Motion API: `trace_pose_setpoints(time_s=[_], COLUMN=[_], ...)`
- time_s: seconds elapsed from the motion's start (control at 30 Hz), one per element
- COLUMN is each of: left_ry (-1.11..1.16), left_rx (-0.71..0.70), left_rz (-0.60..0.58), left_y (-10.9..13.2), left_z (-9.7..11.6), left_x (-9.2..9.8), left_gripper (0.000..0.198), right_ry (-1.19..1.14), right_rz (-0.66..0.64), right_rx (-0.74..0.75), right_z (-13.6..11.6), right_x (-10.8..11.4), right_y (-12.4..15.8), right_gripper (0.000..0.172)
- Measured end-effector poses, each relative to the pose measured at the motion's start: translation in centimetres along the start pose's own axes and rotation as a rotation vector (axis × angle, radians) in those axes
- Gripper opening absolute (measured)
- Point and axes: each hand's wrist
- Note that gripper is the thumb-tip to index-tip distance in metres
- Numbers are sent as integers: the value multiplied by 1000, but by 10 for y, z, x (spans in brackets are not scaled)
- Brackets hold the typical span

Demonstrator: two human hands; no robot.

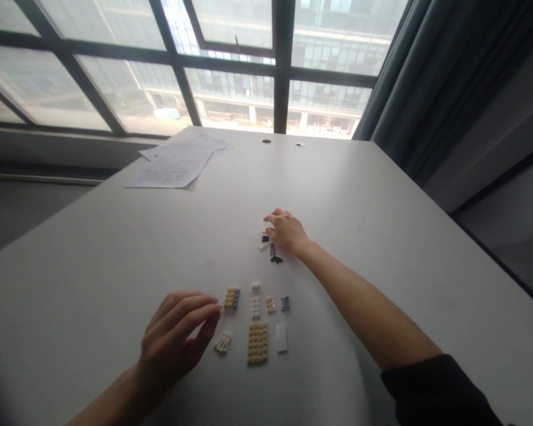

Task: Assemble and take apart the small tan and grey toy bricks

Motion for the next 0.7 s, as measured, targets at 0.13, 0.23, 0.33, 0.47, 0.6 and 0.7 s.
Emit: trace_pose_setpoints(time_s=[0.13, 0.23, 0.33, 0.47, 0.6, 0.7], left_ry=[-7, -1, -6, -9, 110, 281], left_rx=[12, 35, 40, 27, 99, 204], left_rz=[20, 31, 27, 29, 16, -76], left_y=[-2, -3, -3, -4, -11, -19], left_z=[-3, -5, -6, -4, 19, 47], left_x=[-1, -2, -2, 0, -5, -20], left_gripper=[19, 17, 17, 18, 27, 40], right_ry=[-31, -79, -161, -313, -782, -987], right_rz=[-28, 2, 43, 166, 280, 143], right_rx=[21, 1, -17, -70, -66, -30], right_z=[11, 11, 6, -11, -40, -57], right_x=[-9, -14, -12, 7, 31, 40], right_y=[-12, -14, -14, 11, 90, 155], right_gripper=[18, 14, 9, 5, 14, 10])
Point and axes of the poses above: each hand's wrist, its own y-axis away from the middle knuckle, its own x-axis out of the back of the hand, z = x × y, and after that the axes turned 6 degrees about y, right-handed
